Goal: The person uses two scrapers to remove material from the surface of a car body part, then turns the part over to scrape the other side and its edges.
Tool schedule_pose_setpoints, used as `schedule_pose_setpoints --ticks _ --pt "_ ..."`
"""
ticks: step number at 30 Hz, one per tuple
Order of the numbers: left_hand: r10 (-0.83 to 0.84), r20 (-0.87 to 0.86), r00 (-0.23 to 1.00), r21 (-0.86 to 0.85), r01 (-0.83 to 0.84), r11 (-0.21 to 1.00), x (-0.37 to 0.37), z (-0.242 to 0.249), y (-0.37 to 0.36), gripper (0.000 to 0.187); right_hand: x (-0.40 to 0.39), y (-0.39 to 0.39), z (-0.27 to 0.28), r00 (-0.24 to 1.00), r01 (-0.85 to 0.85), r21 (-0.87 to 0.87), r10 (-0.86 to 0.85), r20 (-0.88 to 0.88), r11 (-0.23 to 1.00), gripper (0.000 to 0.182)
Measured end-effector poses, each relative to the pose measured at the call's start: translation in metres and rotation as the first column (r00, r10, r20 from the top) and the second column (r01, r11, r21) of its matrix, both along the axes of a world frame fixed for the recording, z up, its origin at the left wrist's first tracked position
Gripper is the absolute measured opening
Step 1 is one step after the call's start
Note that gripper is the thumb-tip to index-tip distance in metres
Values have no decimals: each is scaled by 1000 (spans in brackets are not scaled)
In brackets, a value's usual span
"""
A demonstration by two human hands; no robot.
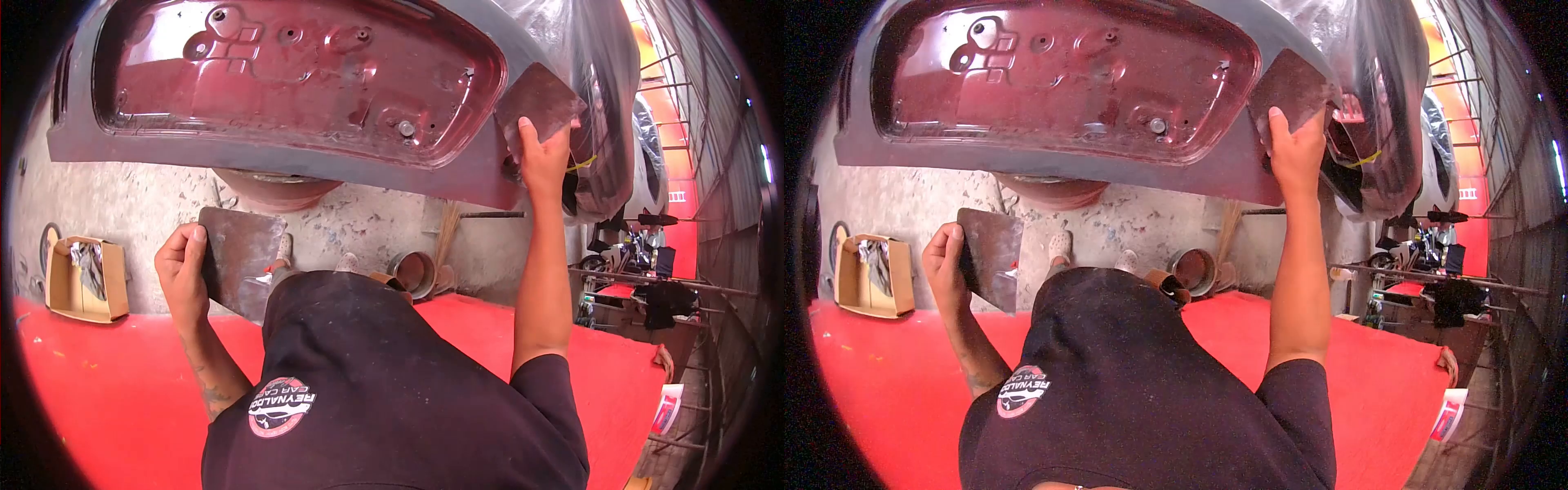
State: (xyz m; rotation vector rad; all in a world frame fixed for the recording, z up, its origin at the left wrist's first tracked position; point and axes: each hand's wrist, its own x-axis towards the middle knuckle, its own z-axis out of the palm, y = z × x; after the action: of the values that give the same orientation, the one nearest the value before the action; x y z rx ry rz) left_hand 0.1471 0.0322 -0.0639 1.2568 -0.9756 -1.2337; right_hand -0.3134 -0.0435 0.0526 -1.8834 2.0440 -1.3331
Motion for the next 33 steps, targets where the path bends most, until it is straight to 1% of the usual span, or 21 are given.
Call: schedule_pose_setpoints --ticks 3,7,9,13,15,19,21,22,25,27,28,30,31,33 --pt "-15 -37 999 19 16 1000 -1 4 1 21 4 4 -6 988 23 -10 -25 -151 1000 44" --pt "-27 -29 999 46 28 999 -4 4 -1 20 15 17 -11 992 63 63 -55 -113 996 48" --pt "-46 -21 999 54 47 997 -5 2 -5 20 14 16 -14 999 46 -3 -46 -13 999 49" --pt "-85 -9 996 64 85 994 -9 5 -15 20 18 7 -6 998 55 10 -54 -44 998 51" --pt "-71 -19 997 29 72 997 -14 9 -19 20 21 4 -3 967 100 35 -89 -238 994 51" --pt "-92 -8 996 49 92 995 -12 6 -23 20 34 8 -11 970 103 20 -96 -223 995 53" --pt "-91 9 996 50 91 995 -11 3 -24 20 39 16 -19 947 150 42 -132 -294 988 55" --pt "-95 9 995 54 94 994 -10 2 -25 20 43 21 -22 946 154 47 -134 -294 987 55" --pt "-90 13 996 69 89 994 -7 1 -27 20 55 36 -31 956 173 102 -142 -259 980 54" --pt "-79 9 997 82 78 994 -5 1 -29 20 63 43 -38 977 197 160 -180 -116 967 54" --pt "-83 11 996 82 82 993 -3 2 -31 20 66 45 -39 976 201 161 -184 -114 966 54" --pt "-94 32 995 73 91 993 3 4 -34 20 71 47 -41 981 193 93 -191 -36 977 49" --pt "-98 33 995 71 96 993 4 4 -36 20 75 47 -43 980 198 91 -196 -35 976 49" --pt "-85 6 996 79 84 993 8 5 -40 19 79 50 -53 964 177 -11 -171 203 984 51"
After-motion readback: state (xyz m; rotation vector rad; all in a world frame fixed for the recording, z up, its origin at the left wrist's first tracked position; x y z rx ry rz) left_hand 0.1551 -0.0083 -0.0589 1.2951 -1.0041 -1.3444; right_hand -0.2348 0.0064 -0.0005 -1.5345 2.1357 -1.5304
